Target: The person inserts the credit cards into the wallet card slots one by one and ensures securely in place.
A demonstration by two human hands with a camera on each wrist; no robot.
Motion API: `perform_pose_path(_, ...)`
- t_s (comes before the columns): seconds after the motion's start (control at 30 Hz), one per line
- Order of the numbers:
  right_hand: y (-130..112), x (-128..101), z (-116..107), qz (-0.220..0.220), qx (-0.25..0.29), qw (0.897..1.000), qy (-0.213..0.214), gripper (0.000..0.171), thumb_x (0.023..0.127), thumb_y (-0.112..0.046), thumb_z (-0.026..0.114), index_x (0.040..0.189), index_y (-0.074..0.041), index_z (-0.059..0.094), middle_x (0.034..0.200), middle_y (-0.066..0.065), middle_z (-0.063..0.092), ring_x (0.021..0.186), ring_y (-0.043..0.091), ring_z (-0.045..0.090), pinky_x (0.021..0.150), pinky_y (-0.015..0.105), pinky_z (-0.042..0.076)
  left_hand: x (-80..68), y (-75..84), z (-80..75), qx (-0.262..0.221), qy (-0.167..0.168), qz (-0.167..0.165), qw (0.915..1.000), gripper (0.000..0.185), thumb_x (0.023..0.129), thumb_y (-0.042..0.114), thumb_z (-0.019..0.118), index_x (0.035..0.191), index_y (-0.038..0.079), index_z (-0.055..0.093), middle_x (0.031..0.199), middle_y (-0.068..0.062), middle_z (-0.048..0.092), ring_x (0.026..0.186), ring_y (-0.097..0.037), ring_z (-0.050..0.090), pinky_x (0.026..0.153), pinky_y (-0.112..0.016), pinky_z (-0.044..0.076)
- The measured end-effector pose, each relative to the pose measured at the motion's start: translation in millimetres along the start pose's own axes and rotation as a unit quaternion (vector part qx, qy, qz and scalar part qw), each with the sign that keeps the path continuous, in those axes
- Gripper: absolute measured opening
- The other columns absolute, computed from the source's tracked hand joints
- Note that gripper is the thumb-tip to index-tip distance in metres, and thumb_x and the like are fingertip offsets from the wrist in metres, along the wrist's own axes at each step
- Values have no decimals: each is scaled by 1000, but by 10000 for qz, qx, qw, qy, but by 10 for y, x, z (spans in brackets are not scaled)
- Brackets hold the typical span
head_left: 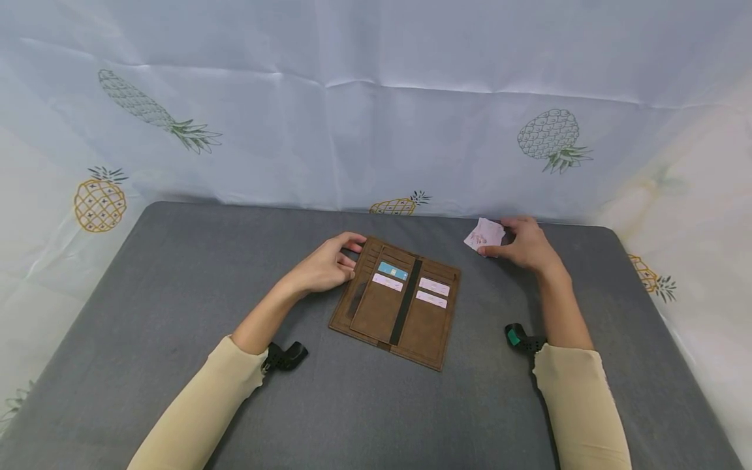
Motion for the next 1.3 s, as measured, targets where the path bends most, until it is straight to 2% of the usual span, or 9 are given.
perform_pose_path(0.1,-1,-2,-8,23,94,9999,61,94,90,-29,89,155,18,40,154,43,37,137,54,46,115,68,42,6,5,3,-8,-1,-3,10000,67,98,-9,59,162,4,43,155,-24,50,113,-32,67,91,-34,55)
perform_pose_path(0.2,5,4,-34,5,241,9996,146,90,90,-26,90,149,19,40,139,38,48,121,47,52,98,55,51,8,7,3,-10,5,-6,10000,67,98,-10,59,162,4,43,155,-24,50,114,-32,66,92,-35,55)
perform_pose_path(0.33,-12,12,-92,-165,559,9981,185,65,99,-18,79,143,16,44,119,30,60,93,24,58,76,28,48,12,12,2,15,25,-4,10000,67,98,-10,59,162,4,43,155,-24,50,116,-33,67,93,-36,55)
perform_pose_path(0.47,-92,2,-140,-346,1111,9931,112,47,108,-13,64,144,13,48,121,33,68,82,4,63,72,18,53,18,19,-1,19,33,1,10000,68,98,-10,59,162,4,43,155,-24,50,116,-34,66,93,-36,55)
perform_pose_path(0.6,-267,-34,-127,-484,1487,9877,-80,45,109,-15,63,146,7,50,123,27,73,85,1,69,79,21,59,23,18,-5,12,29,-3,10000,68,98,-10,59,162,4,42,155,-24,50,117,-34,66,93,-36,55)
perform_pose_path(0.77,-523,-69,-7,-783,1548,9832,-571,38,109,-15,64,142,2,55,112,13,77,92,15,73,82,32,60,29,13,-12,8,39,-19,10000,68,98,-10,60,163,4,42,155,-24,50,117,-34,66,94,-37,56)
perform_pose_path(0.9,-654,-78,107,-1069,1514,9787,-882,33,109,-11,63,138,3,57,110,18,78,95,21,74,86,35,62,35,10,-15,-3,48,-29,10000,68,98,-10,60,163,4,42,155,-25,50,117,-35,66,95,-38,56)
perform_pose_path(1.07,-727,-65,208,-1313,1504,9748,-1001,31,108,-8,62,134,7,58,109,25,77,93,21,75,87,35,64,35,6,-14,5,55,-27,10000,68,98,-10,60,163,3,42,155,-25,50,118,-35,66,95,-39,56)
perform_pose_path(1.3,-743,-52,264,-1322,1310,9771,-1035,28,106,-9,66,129,6,61,106,24,79,89,22,75,82,35,62,33,10,-13,14,54,-15,10000,68,98,-10,60,162,4,43,155,-24,51,118,-35,66,95,-39,56)
Point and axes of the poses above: each hand's wrist, its own x-axis towards the middle knuckle, its own z-axis out of the palm, y = z × x, the point moved 5 cm from there along x, towards the middle knuckle
